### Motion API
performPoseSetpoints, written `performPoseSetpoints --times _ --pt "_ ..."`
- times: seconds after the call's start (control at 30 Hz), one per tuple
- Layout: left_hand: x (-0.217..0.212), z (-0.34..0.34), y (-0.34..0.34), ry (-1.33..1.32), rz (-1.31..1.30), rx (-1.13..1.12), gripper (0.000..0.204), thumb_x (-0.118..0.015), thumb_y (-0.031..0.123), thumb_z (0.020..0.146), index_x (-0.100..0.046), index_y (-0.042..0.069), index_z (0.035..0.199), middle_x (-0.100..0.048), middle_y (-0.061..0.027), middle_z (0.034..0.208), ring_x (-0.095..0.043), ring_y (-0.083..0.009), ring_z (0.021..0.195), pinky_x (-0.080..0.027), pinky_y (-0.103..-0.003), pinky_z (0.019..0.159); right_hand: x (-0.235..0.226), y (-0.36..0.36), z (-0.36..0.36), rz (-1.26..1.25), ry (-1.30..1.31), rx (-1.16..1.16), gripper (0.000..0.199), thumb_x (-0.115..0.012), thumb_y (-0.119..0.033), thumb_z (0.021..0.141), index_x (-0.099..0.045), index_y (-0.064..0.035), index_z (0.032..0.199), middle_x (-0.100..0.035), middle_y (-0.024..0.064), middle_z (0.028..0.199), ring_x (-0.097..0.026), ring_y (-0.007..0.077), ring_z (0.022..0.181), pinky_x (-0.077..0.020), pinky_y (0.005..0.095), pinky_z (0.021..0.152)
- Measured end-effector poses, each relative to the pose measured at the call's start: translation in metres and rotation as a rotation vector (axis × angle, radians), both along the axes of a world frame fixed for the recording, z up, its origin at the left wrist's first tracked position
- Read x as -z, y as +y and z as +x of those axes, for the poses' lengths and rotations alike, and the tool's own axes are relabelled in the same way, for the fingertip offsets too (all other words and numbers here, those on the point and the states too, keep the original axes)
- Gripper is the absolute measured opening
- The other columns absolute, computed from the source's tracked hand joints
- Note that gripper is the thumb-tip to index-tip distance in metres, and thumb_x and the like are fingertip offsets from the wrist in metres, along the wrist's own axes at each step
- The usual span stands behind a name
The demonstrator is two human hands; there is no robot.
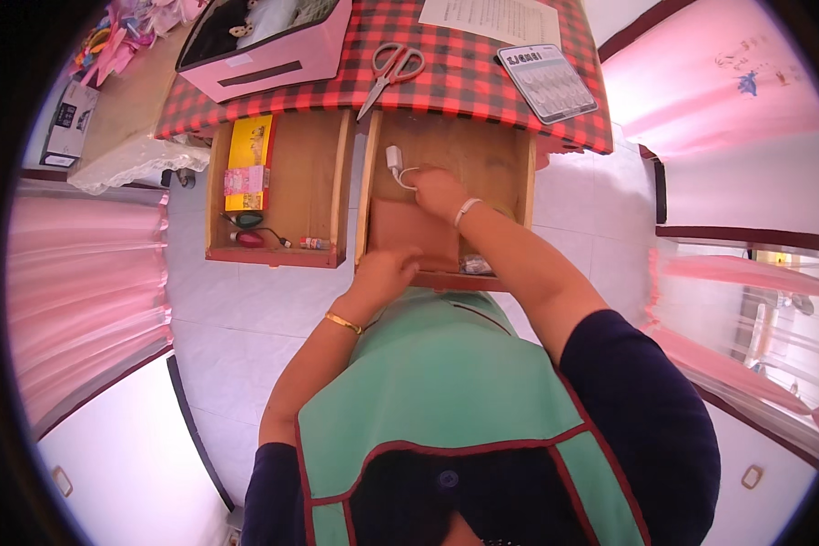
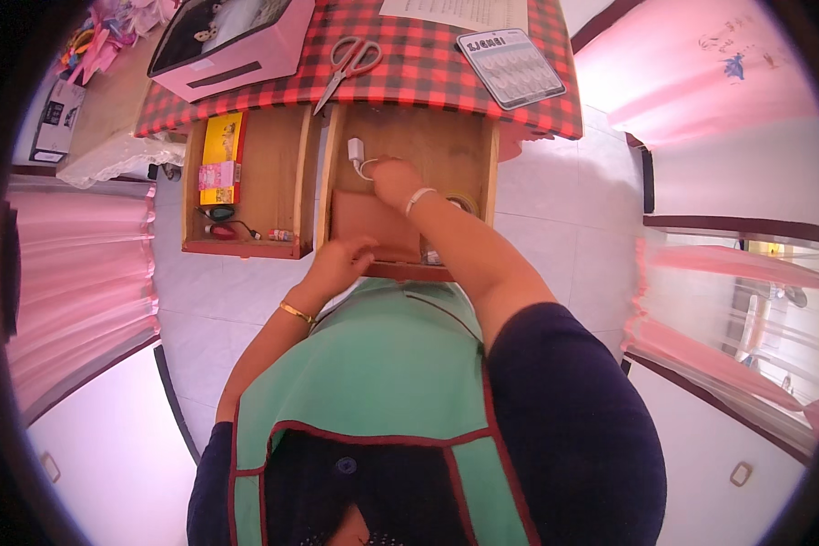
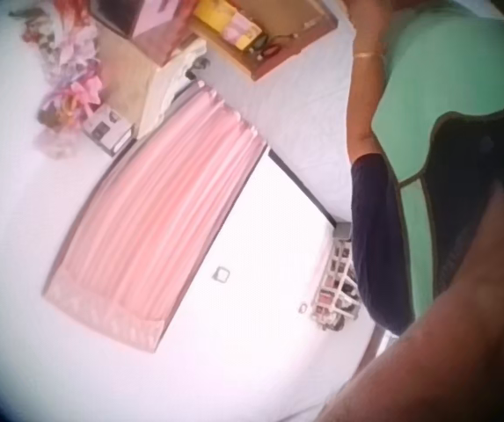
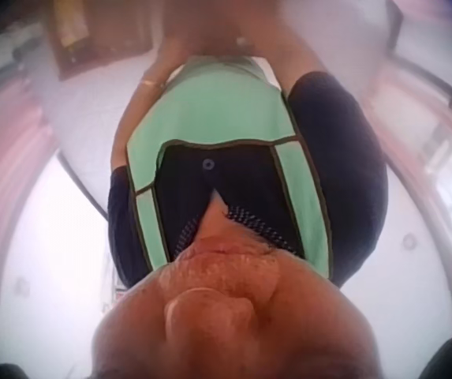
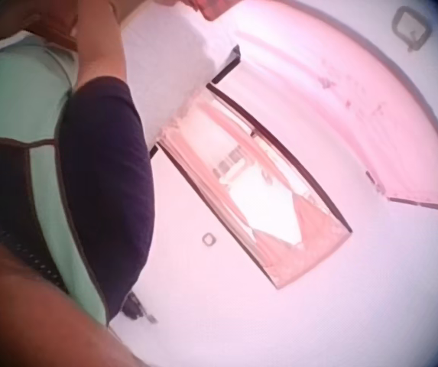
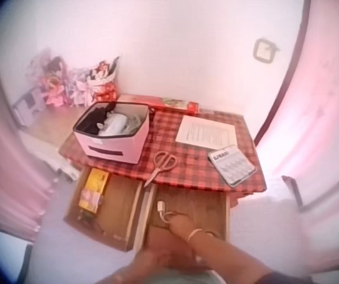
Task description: The person picks up a pink storage box, walks into a room, opens a drawer, and places various items including a bag of cloths, a roll of tape, and small containers into the box before closing the lid.
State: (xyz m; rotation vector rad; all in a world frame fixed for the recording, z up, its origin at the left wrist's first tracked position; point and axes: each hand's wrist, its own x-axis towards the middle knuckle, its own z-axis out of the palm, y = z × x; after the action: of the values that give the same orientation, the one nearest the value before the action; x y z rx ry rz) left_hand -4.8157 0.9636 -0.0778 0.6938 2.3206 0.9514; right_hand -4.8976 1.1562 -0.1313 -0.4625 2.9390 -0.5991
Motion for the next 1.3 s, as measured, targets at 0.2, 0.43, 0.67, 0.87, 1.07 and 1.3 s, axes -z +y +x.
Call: performPoseSetpoints --times 0.2,0.43,0.67,0.87,1.07,1.3 --pt "-0.01 -0.038 0.014 -1.038 0.744 -0.822 0.036 -0.058 0.018 0.087 -0.05 0.007 0.12 -0.062 -0.0058 0.099 -0.061 -0.0205 0.09 -0.051 -0.033 0.076 -0.063 -0.002 0.063 -0.265 0.063 -0.048 0.017 -0.056 -0.009 0.073 -0.063 -0.0076 0.088 -0.061 0.0167 0.085 -0.06 0.033 0.084 -0.0478 0.0428 0.072" --pt "0.031 -0.025 -0.002 -1.166 0.774 -0.759 0.035 -0.042 0.004 0.091 -0.046 0.007 0.126 -0.06 -0.0064 0.099 -0.059 -0.0145 0.083 -0.05 -0.027 0.065 -0.035 0.033 0.013 -0.543 -0.105 0.446 0.029 -0.056 -0.014 0.079 -0.061 -0.0062 0.106 -0.064 0.0172 0.092 -0.061 0.0333 0.086 -0.0491 0.0404 0.075" --pt "0.007 -0.017 -0.016 -1.162 0.711 -0.924 0.035 -0.042 0.004 0.091 -0.045 0.006 0.127 -0.063 -0.0078 0.096 -0.062 -0.0104 0.069 -0.052 -0.023 0.055 0.051 0.066 -0.082 0.05 0.074 0.4 0.03 -0.055 -0.02 0.081 -0.061 -0.0095 0.109 -0.063 0.0199 0.088 -0.061 0.0347 0.082 -0.0498 0.0433 0.072" --pt "0.013 -0.016 -0.018 -1.186 0.769 -0.949 0.036 -0.042 0.005 0.092 -0.044 0.005 0.127 -0.064 -0.0079 0.097 -0.063 -0.0104 0.07 -0.053 -0.023 0.056 0.058 0.074 -0.096 0.018 0.2 0.373 0.027 -0.054 -0.025 0.085 -0.061 -0.0061 0.103 -0.064 0.0176 0.081 -0.062 0.0345 0.072 -0.0507 0.0435 0.065" --pt "0.01 -0.022 -0.015 -1.182 0.742 -0.902 0.036 -0.043 0.005 0.091 -0.046 0.008 0.127 -0.063 -0.005 0.098 -0.062 -0.0102 0.071 -0.051 -0.024 0.058 0.053 0.047 -0.101 -0.037 0.059 0.306 0.032 -0.049 -0.033 0.088 -0.059 -0.0044 0.099 -0.064 0.0178 0.084 -0.062 0.0354 0.076 -0.0501 0.0456 0.068" --pt "0.002 -0.018 -0.023 -1.156 0.748 -0.891 0.036 -0.043 0.005 0.091 -0.047 0.009 0.127 -0.063 -0.0041 0.098 -0.061 -0.0094 0.072 -0.05 -0.024 0.061 0.044 0.02 -0.11 0.024 0.119 0.348 0.031 -0.049 -0.032 0.087 -0.06 -0.0054 0.099 -0.064 0.0201 0.091 -0.062 0.0374 0.079 -0.0493 0.045 0.072"
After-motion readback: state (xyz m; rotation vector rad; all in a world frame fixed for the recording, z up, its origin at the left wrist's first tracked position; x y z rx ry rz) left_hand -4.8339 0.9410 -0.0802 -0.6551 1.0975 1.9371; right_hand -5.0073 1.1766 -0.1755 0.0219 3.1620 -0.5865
